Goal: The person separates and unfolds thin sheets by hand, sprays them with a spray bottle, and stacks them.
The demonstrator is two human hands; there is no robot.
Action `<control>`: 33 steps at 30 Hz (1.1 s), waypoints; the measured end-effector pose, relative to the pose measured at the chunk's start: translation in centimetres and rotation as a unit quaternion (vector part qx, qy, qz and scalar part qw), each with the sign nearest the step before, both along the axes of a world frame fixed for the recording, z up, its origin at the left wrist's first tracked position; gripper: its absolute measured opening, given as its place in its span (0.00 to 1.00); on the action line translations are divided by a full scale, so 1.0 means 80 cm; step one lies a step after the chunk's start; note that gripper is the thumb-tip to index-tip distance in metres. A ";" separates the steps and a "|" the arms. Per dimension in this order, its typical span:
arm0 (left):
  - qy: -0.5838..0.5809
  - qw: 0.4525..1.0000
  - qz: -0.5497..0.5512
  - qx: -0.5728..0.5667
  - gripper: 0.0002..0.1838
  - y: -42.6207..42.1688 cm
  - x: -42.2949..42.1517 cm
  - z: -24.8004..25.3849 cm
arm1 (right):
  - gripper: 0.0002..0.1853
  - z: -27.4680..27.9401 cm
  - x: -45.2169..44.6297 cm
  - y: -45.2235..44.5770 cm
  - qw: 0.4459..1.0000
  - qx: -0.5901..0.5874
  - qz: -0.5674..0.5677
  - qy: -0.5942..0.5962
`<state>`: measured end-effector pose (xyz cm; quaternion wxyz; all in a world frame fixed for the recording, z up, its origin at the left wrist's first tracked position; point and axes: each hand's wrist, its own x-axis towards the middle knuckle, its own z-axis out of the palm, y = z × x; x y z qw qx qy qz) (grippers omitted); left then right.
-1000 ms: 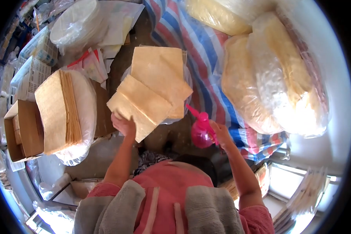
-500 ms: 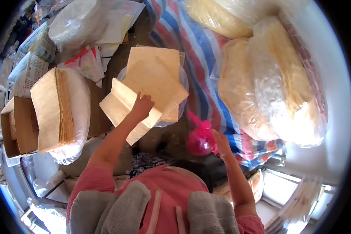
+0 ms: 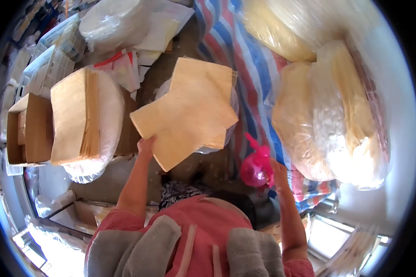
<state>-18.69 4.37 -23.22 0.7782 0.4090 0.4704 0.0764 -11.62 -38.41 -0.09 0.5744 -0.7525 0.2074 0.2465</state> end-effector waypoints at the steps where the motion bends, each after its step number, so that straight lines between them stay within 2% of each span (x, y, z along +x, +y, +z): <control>1: -0.011 0.989 -0.022 0.148 0.12 0.006 0.009 0.002 | 0.20 0.005 0.001 0.014 1.000 0.018 0.007 -0.006; 2: -0.033 0.966 -0.050 0.252 0.12 0.008 0.013 0.033 | 0.21 0.007 0.001 0.019 0.999 0.034 0.006 -0.007; 3: 0.000 0.933 -0.079 0.352 0.12 0.016 0.018 0.060 | 0.21 0.006 0.001 0.024 0.999 0.043 0.019 -0.009; 4: -0.063 0.926 -0.054 0.369 0.13 0.019 0.019 0.119 | 0.22 0.005 -0.001 0.025 0.998 0.051 0.028 -0.011; 6: -0.049 0.914 -0.037 0.402 0.11 0.042 0.005 0.215 | 0.22 0.010 -0.004 0.042 0.997 0.054 0.044 -0.021; 8: -0.158 0.932 0.082 0.317 0.08 0.087 -0.026 0.242 | 0.23 0.020 -0.012 0.060 0.997 0.045 0.058 -0.036; 9: -0.160 0.927 0.123 0.316 0.08 0.117 -0.047 0.258 | 0.23 0.026 -0.016 0.070 0.996 0.050 0.061 -0.048; 10: -0.163 0.921 0.163 0.314 0.07 0.149 -0.069 0.276 | 0.23 0.028 -0.019 0.078 0.996 0.050 0.059 -0.051; 12: -0.239 0.883 0.269 0.300 0.12 0.199 -0.102 0.319 | 0.24 0.032 -0.024 0.091 0.996 0.050 0.055 -0.058; 14: -0.307 0.838 0.337 0.298 0.16 0.258 -0.131 0.320 | 0.24 0.034 -0.033 0.104 0.996 0.043 0.047 -0.066; 17: -0.306 0.831 0.389 0.252 0.20 0.343 -0.180 0.275 | 0.24 0.028 -0.041 0.112 0.995 0.043 0.055 -0.068; 20: -0.229 0.834 0.448 0.228 0.21 0.387 -0.206 0.210 | 0.22 0.026 -0.050 0.121 0.995 0.041 0.063 -0.059; 23: -0.093 0.845 0.488 0.196 0.21 0.415 -0.218 0.121 | 0.23 0.027 -0.060 0.129 0.997 0.034 0.047 -0.055; 26: 0.031 0.863 0.475 0.169 0.23 0.412 -0.216 0.093 | 0.23 0.023 -0.066 0.132 0.997 0.038 0.044 -0.059; 29: 0.147 0.872 0.410 0.224 0.21 0.466 -0.244 0.028 | 0.24 0.027 -0.062 0.131 0.996 0.062 0.039 -0.044; 30: 0.006 0.865 0.447 0.227 0.25 0.477 -0.253 0.004 | 0.24 0.030 -0.060 0.125 0.996 0.077 0.028 -0.027; 31: 0.053 0.883 0.391 0.253 0.28 0.467 -0.267 0.016 | 0.25 0.038 -0.059 0.126 0.998 0.056 0.023 -0.031; 32: 0.096 0.894 0.334 0.283 0.31 0.458 -0.269 0.062 | 0.26 0.045 -0.056 0.130 0.999 0.036 0.020 -0.036; 33: 0.299 0.791 0.310 0.434 0.33 0.399 -0.234 0.139 | 0.26 0.047 -0.050 0.128 0.998 0.031 0.034 -0.035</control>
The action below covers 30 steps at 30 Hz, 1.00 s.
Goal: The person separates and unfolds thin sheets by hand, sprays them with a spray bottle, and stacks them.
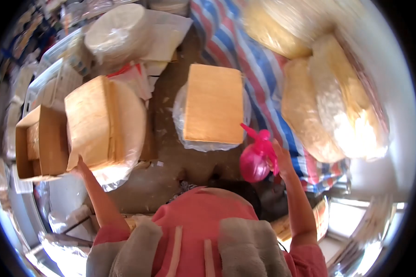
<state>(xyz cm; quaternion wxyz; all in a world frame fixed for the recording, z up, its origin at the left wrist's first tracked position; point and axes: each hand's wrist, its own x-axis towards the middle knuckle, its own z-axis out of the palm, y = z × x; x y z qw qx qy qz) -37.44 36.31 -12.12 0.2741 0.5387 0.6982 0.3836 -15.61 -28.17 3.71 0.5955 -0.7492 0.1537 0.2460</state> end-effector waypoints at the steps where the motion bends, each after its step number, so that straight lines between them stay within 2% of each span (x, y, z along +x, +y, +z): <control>1: 0.247 0.962 0.058 0.105 0.34 -0.073 0.033 0.054 | 0.26 0.001 0.007 -0.002 1.000 -0.004 0.020 0.002; 3: 0.223 0.928 -0.099 0.283 0.33 -0.128 0.059 0.031 | 0.26 -0.008 0.027 0.001 0.997 -0.039 0.073 -0.011; 4: 0.209 0.886 -0.216 0.352 0.34 -0.144 0.075 -0.017 | 0.25 -0.023 0.038 0.003 0.992 -0.071 0.103 -0.024; 5: 0.163 0.892 -0.289 0.308 0.34 -0.189 0.106 -0.044 | 0.25 -0.032 0.049 0.007 0.985 -0.103 0.133 -0.038; 6: 0.180 0.888 -0.384 0.176 0.33 -0.245 0.136 -0.042 | 0.25 -0.033 0.061 0.015 0.967 -0.151 0.195 -0.060; 7: 0.100 0.894 -0.437 0.008 0.33 -0.294 0.170 -0.043 | 0.24 -0.032 0.074 0.024 0.943 -0.198 0.256 -0.081; 8: 0.080 0.813 -0.577 0.003 0.34 -0.314 0.187 -0.084 | 0.24 -0.030 0.086 0.029 0.912 -0.243 0.315 -0.102; 9: 0.055 0.777 -0.622 -0.079 0.38 -0.338 0.207 -0.120 | 0.24 -0.029 0.096 0.028 0.933 -0.220 0.267 -0.103; 11: 0.087 0.767 -0.595 -0.226 0.41 -0.386 0.242 -0.165 | 0.24 -0.024 0.114 0.018 0.965 -0.175 0.164 -0.105; 12: 0.063 0.776 -0.579 -0.244 0.39 -0.398 0.253 -0.193 | 0.22 -0.012 0.124 0.011 0.989 -0.075 0.114 -0.059; 13: 0.038 0.784 -0.562 -0.261 0.37 -0.409 0.263 -0.221 | 0.22 -0.006 0.128 0.001 0.995 -0.032 0.068 -0.072; 14: 0.014 0.792 -0.543 -0.278 0.36 -0.418 0.272 -0.227 | 0.21 -0.002 0.132 -0.009 0.996 0.012 0.022 -0.084; 16: 0.047 0.786 -0.552 -0.275 0.29 -0.422 0.285 -0.221 | 0.21 -0.006 0.137 -0.035 0.992 0.072 -0.036 -0.096; 19: 0.140 0.795 -0.546 -0.222 0.20 -0.425 0.296 -0.187 | 0.24 -0.009 0.129 -0.058 0.995 0.052 -0.062 -0.066; 20: 0.178 0.799 -0.539 -0.197 0.18 -0.426 0.296 -0.183 | 0.25 -0.013 0.125 -0.066 0.997 0.018 -0.049 -0.054; 25: 0.188 0.824 -0.499 -0.190 0.15 -0.427 0.296 -0.193 | 0.27 -0.045 0.104 -0.079 0.984 -0.161 0.068 0.018; 26: 0.186 0.830 -0.491 -0.189 0.14 -0.426 0.293 -0.194 | 0.26 -0.041 0.100 -0.073 0.983 -0.161 0.078 0.043; 29: 0.189 0.837 -0.475 -0.193 0.15 -0.426 0.297 -0.178 | 0.24 -0.042 0.097 -0.059 0.962 -0.169 0.209 0.042; 30: 0.181 0.834 -0.477 -0.209 0.16 -0.423 0.298 -0.182 | 0.21 -0.041 0.096 -0.055 0.963 -0.149 0.226 0.003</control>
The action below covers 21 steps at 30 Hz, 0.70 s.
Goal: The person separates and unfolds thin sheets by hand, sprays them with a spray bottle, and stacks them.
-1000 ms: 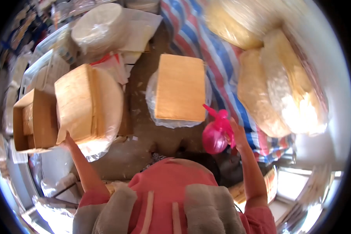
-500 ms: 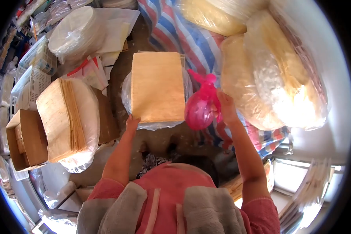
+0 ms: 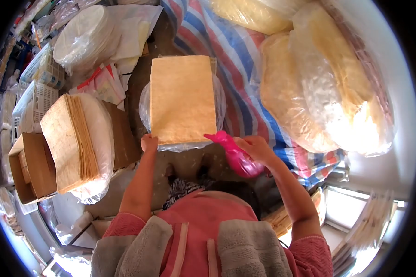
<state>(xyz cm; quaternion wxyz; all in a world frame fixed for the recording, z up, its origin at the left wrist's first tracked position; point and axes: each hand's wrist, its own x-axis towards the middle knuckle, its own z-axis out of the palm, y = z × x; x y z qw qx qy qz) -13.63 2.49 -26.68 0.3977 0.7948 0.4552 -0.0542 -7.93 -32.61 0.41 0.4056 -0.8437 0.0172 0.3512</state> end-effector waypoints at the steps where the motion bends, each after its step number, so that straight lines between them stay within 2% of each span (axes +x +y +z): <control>1: 0.001 1.000 0.001 -0.018 0.17 0.006 0.000 -0.008 | 0.21 0.006 0.001 0.003 0.999 0.031 -0.016 0.019; 3: -0.012 0.998 0.008 -0.064 0.20 0.015 -0.002 -0.022 | 0.21 0.019 0.006 0.007 0.993 0.094 -0.049 0.054; 5: -0.037 0.992 0.021 -0.119 0.22 0.025 -0.005 -0.039 | 0.21 0.015 0.003 0.002 0.979 0.170 -0.107 0.037; 8: -0.048 0.993 0.011 -0.109 0.25 0.027 -0.001 -0.070 | 0.22 0.021 -0.011 -0.027 0.936 0.276 -0.216 0.045; 10: 0.025 0.999 -0.017 -0.038 0.26 0.027 0.004 -0.084 | 0.23 0.040 -0.037 -0.058 0.901 0.313 -0.295 0.060; 11: 0.058 0.998 -0.037 -0.003 0.27 0.027 0.011 -0.089 | 0.24 0.049 -0.051 -0.066 0.902 0.296 -0.314 0.030; 12: 0.127 0.975 -0.164 0.075 0.28 0.032 0.019 -0.091 | 0.24 0.061 -0.069 -0.077 0.900 0.276 -0.337 -0.004; 14: 0.186 0.933 -0.283 0.122 0.27 0.031 0.030 -0.053 | 0.25 0.073 -0.107 -0.117 0.886 0.214 -0.406 -0.064; 15: 0.172 0.942 -0.263 0.121 0.29 0.033 0.028 -0.058 | 0.25 0.076 -0.125 -0.145 0.874 0.191 -0.440 -0.080; 16: 0.152 0.929 -0.317 0.114 0.30 0.041 0.029 -0.065 | 0.25 0.081 -0.143 -0.172 0.858 0.169 -0.475 -0.094; 17: 0.194 0.901 -0.338 0.192 0.32 0.048 0.033 -0.099 | 0.25 0.091 -0.159 -0.196 0.842 0.148 -0.508 -0.106; 18: 0.139 0.933 -0.307 0.129 0.32 0.076 0.026 -0.155 | 0.25 0.107 -0.170 -0.216 0.823 0.140 -0.535 -0.126; 20: 0.078 0.977 -0.200 -0.014 0.31 0.069 0.023 -0.154 | 0.26 0.129 -0.185 -0.271 0.757 0.119 -0.621 -0.165; 21: 0.070 0.986 -0.127 -0.087 0.31 0.059 0.022 -0.111 | 0.26 0.137 -0.189 -0.292 0.719 0.096 -0.659 -0.198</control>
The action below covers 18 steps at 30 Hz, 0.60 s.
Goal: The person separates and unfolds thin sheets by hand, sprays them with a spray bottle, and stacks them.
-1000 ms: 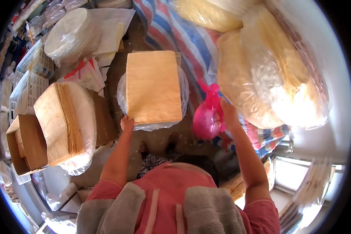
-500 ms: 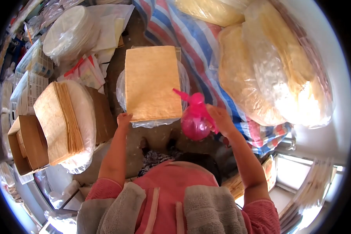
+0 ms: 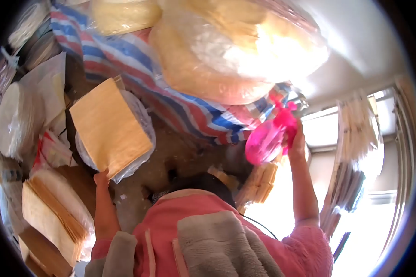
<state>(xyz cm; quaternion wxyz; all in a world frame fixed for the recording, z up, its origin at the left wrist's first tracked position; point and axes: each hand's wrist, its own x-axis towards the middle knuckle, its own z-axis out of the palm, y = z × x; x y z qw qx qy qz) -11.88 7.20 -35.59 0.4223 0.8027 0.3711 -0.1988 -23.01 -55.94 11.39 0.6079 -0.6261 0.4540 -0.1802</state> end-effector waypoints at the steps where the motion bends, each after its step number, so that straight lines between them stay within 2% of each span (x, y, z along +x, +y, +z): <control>1: 0.003 1.000 0.005 0.005 0.28 0.003 0.001 -0.010 | 0.26 0.004 -0.002 -0.027 0.999 -0.009 -0.032 -0.031; 3: 0.009 1.000 0.019 0.017 0.24 0.021 0.003 -0.043 | 0.26 0.004 0.007 -0.065 0.989 -0.039 -0.098 -0.101; 4: 0.018 0.998 0.052 -0.009 0.22 0.014 0.006 -0.028 | 0.25 -0.001 0.012 -0.092 0.985 -0.031 -0.110 -0.130; 6: 0.039 0.990 0.124 -0.059 0.19 -0.006 0.004 0.044 | 0.24 -0.004 0.036 -0.117 0.976 -0.021 -0.137 -0.170; 7: 0.046 0.984 0.142 -0.099 0.17 -0.006 0.004 0.049 | 0.23 -0.012 0.044 -0.133 0.971 -0.020 -0.132 -0.196; 9: 0.019 0.982 0.116 -0.149 0.16 -0.003 -0.001 0.062 | 0.21 -0.042 0.068 -0.169 0.962 -0.009 -0.108 -0.249; 10: 0.001 0.979 0.114 -0.171 0.16 0.000 -0.006 0.071 | 0.19 -0.059 0.079 -0.177 0.948 0.000 -0.045 -0.315; 11: 0.004 0.994 0.084 -0.068 0.16 -0.004 -0.007 0.066 | 0.18 -0.077 0.086 -0.190 0.943 0.008 -0.011 -0.331; 12: 0.013 0.998 0.008 -0.062 0.22 0.007 -0.011 0.054 | 0.17 -0.093 0.097 -0.202 0.940 -0.074 -0.007 -0.334; 13: 0.066 0.990 -0.120 0.034 0.29 0.033 -0.016 -0.002 | 0.17 -0.098 0.098 -0.223 0.947 -0.085 0.032 -0.309; 14: 0.062 0.977 -0.167 0.121 0.29 0.030 -0.017 -0.010 | 0.17 -0.090 0.096 -0.214 0.956 -0.061 0.055 -0.281; 15: 0.062 0.953 -0.207 0.211 0.30 0.025 -0.018 -0.014 | 0.22 -0.106 0.071 -0.281 0.964 -0.007 0.131 -0.232; 16: -0.027 0.992 -0.043 0.112 0.30 0.023 -0.034 -0.049 | 0.28 -0.064 0.070 -0.189 0.994 -0.051 0.026 -0.091; 17: -0.004 0.993 -0.073 0.095 0.28 -0.015 -0.014 0.071 | 0.38 -0.077 0.039 -0.235 0.995 -0.060 -0.073 0.031; 18: -0.040 0.998 -0.024 0.046 0.26 -0.018 -0.018 0.058 | 0.45 -0.098 0.005 -0.305 0.991 -0.066 -0.082 0.082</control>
